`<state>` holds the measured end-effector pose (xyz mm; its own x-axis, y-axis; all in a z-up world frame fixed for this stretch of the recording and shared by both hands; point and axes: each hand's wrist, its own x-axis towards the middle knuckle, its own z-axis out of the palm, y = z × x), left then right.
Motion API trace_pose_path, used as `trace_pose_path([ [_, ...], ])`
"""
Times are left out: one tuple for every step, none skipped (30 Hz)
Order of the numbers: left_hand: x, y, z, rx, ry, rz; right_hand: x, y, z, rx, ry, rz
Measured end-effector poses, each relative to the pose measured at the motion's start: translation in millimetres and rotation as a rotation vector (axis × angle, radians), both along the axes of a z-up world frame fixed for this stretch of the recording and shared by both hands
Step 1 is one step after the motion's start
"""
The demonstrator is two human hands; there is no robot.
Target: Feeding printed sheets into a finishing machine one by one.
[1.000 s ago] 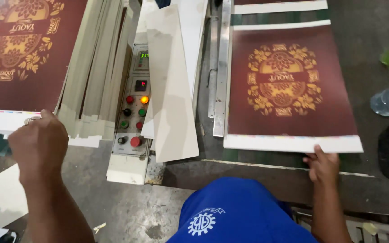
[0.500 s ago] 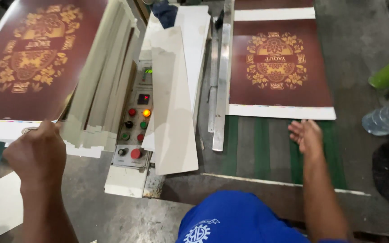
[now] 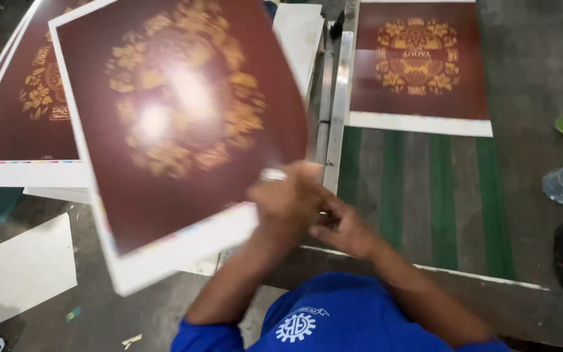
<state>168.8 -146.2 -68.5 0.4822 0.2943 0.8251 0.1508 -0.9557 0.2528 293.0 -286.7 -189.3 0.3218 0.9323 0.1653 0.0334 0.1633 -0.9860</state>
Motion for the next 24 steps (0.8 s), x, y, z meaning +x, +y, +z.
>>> trace_pose_path([
  [8,-17,-3,-0.002,0.004,-0.004,-2,-5,-26,-0.002,0.004,-0.004],
  [16,-35,-5,-0.059,0.087,-0.111,-3,-10,-52,0.074,-0.064,0.021],
  [24,-50,-8,-0.111,0.168,-0.212,-4,-11,-78,0.153,-0.135,0.052],
  [23,-55,-3,-0.109,0.169,-0.211,1,-25,-92,0.155,-0.134,0.053],
  [20,-60,1,-0.124,0.206,-0.291,6,-37,-107,0.012,-0.249,-0.137],
  [18,-64,6,-0.138,0.242,-0.372,11,-48,-122,-0.136,-0.362,-0.326],
  [8,-60,15,-0.141,0.243,-0.355,12,-50,-93,-0.134,-0.361,-0.308],
  [-1,-56,23,-0.097,0.177,-0.395,12,-52,-65,-0.01,0.167,-0.416],
  [-11,-53,32,-0.051,0.112,-0.435,13,-54,-37,0.109,0.698,-0.51],
  [-21,-39,29,-0.054,0.113,-0.418,25,-71,-55,0.101,0.7,-0.494],
  [-31,-27,25,-0.052,0.109,-0.381,38,-90,-73,0.174,0.695,-0.551],
  [-41,-15,21,-0.05,0.105,-0.343,50,-108,-91,0.247,0.689,-0.608],
  [-53,4,22,-0.047,0.104,-0.332,54,-130,-102,0.246,0.69,-0.597],
  [-67,23,24,0.054,0.172,-0.081,57,-152,-112,0.275,0.689,-0.671],
  [-80,42,28,0.16,0.235,0.172,65,-170,-121,0.314,0.686,-0.739],
  [-88,57,39,0.168,0.228,0.187,74,-195,-141,0.32,0.685,-0.722],
  [-99,70,49,0.133,0.329,0.436,81,-223,-162,0.285,0.619,-0.765],
  [-110,83,58,0.094,0.428,0.685,89,-250,-184,0.25,0.553,-0.807],
  [-118,99,49,0.095,0.427,0.694,97,-265,-199,0.25,0.555,-0.797],
  [-126,114,39,0.107,0.504,0.816,107,-280,-213,0.236,0.541,-0.802],
  [-134,129,29,0.119,0.584,0.932,114,-298,-228,0.22,0.527,-0.814],
  [-138,131,24,0.119,0.587,0.935,120,-306,-238,0.218,0.53,-0.811],
  [-138,136,20,0.087,0.609,0.926,125,-315,-248,0.238,0.5,-0.817],
  [-138,140,15,0.055,0.631,0.918,130,-325,-258,0.258,0.47,-0.824],
])
